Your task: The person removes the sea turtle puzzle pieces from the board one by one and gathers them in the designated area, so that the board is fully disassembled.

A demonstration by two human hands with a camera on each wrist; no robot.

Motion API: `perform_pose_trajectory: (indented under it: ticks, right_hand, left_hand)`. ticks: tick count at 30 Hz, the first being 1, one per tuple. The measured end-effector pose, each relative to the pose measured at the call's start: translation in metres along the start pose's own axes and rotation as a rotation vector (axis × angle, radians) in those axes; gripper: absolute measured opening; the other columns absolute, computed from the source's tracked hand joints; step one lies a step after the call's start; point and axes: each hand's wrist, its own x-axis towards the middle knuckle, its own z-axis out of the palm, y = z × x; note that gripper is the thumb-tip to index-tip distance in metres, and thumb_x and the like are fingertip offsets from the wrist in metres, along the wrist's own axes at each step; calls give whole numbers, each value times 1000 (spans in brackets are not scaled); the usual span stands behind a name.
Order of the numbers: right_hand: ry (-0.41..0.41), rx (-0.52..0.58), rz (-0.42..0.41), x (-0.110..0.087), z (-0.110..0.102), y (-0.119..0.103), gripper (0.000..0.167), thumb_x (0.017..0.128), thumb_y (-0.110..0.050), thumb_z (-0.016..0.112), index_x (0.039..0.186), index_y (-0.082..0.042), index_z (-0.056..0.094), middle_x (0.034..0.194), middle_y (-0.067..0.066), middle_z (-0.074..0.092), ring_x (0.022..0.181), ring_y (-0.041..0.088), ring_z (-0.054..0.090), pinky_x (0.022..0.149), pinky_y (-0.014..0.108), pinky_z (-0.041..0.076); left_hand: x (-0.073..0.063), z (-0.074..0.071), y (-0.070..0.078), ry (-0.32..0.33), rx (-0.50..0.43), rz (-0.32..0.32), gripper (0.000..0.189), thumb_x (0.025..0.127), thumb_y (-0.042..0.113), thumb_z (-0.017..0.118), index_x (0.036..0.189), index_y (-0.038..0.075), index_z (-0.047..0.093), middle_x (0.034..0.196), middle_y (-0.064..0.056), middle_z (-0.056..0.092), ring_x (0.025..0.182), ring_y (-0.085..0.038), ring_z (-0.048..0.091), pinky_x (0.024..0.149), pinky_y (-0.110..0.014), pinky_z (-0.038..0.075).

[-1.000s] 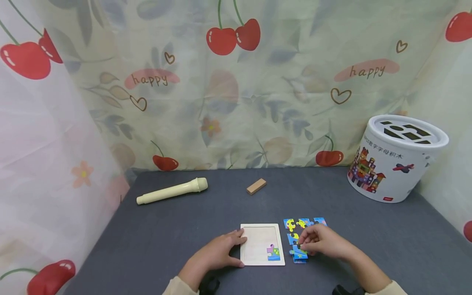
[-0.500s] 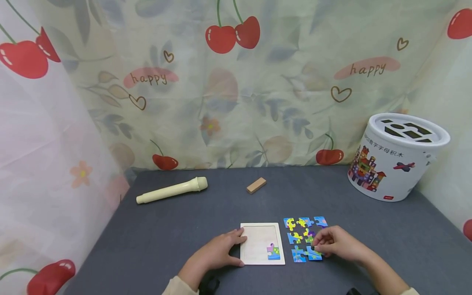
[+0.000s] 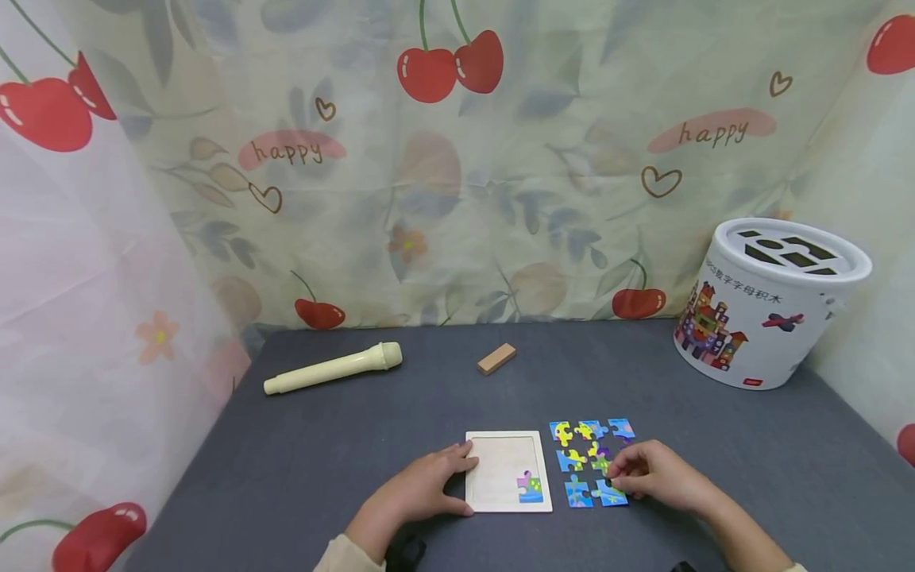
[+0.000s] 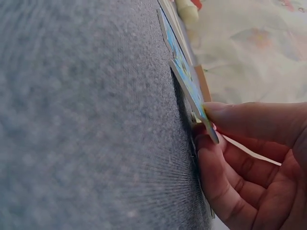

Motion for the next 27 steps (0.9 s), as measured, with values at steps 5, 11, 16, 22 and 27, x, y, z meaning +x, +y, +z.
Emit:
perform_pose_trajectory:
  ticks: [5,11,16,22,27]
  right_hand:
    - [31,-70,-24,-1,1,1,20,84,-20,68,90,-1,65,77,2,60,62,5,51,53,22,46]
    - [86,-147,-42,-7,2,2,25,78,-22,75,90,-2,65,77,1,59,63,2,49,55,20,43]
    - [114,-191,-24,-11,5,1,29,72,-22,79,90,-5,65,76,0,58,64,1,49,56,20,44]
    - [124,-204,-43,-13,9,2,29,70,-20,80,89,-5,65,76,0,57,65,0,48,56,19,43]
    - [101,-187,-73,-13,8,3,28,72,-19,79,90,-4,64,78,0,57,66,0,47,57,20,44]
  left_hand:
    - [0,0,-1,4,6,0,66,74,36,77,133,17,54,147,-4,40,136,-23,37,107,-43,35]
    - [0,0,0,-1,0,1,66,74,36,77,133,18,53,148,-3,39,136,-23,37,107,-44,34]
    - [-1,0,0,1,-10,5,66,74,35,77,133,16,53,148,-3,39,137,-23,37,108,-44,34]
    - [-1,0,0,-4,-6,2,66,74,36,77,133,17,53,148,-3,39,137,-23,36,108,-45,34]
    - [0,0,0,-11,-11,-6,66,74,36,76,134,18,52,148,-2,39,137,-23,36,108,-45,34]
